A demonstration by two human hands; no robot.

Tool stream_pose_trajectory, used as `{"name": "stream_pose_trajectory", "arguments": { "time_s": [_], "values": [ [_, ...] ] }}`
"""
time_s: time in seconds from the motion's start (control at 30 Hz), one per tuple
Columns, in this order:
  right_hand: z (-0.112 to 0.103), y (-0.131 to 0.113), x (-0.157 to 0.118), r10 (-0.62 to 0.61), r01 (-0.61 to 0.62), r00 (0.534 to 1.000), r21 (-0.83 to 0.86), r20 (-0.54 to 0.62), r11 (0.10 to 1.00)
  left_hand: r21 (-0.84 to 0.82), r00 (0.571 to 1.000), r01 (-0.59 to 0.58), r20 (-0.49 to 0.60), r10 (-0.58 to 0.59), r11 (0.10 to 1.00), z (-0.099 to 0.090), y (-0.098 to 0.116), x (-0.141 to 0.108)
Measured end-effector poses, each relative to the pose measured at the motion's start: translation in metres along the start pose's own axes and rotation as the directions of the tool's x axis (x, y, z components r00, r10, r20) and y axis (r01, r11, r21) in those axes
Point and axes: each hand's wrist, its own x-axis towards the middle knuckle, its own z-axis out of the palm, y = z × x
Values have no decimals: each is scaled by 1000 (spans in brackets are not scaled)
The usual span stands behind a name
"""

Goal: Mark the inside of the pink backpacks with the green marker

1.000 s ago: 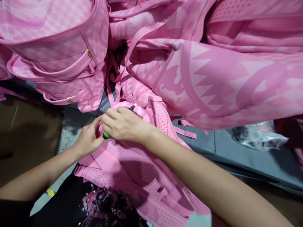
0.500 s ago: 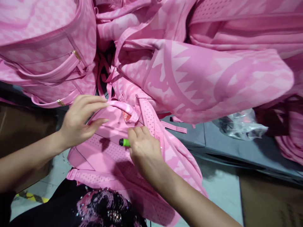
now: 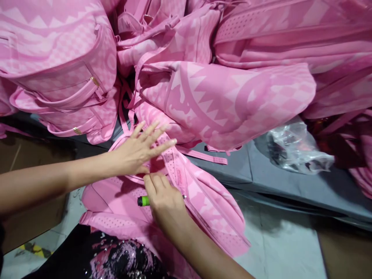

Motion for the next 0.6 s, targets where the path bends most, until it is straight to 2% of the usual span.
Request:
{"name": "stream_pose_trajectory", "arguments": {
  "time_s": [0.07,0.17,0.27,0.4,0.47,0.53,0.6],
  "values": [
    [0,3,-3,-44,43,999,73,21,996,31,998,-48,38,47,998,8,7,-2],
    [1,8,-9,-121,120,993,92,9,989,68,997,-36,77,30,997,21,9,-3],
    [3,18,-12,-153,154,988,58,-14,986,70,997,55,49,-58,996,25,7,-3],
    [-1,32,-5,-116,116,993,-19,16,993,92,975,210,50,-215,973,20,10,0],
    [-8,35,1,-92,102,992,-112,87,988,124,959,259,84,-271,958,16,12,3],
    [-17,38,10,-46,96,973,-214,227,972,153,946,281,125,-300,948,12,13,7],
    [-28,42,25,42,79,899,-255,436,964,171,937,289,152,-315,942,10,13,10]
  ]
}}
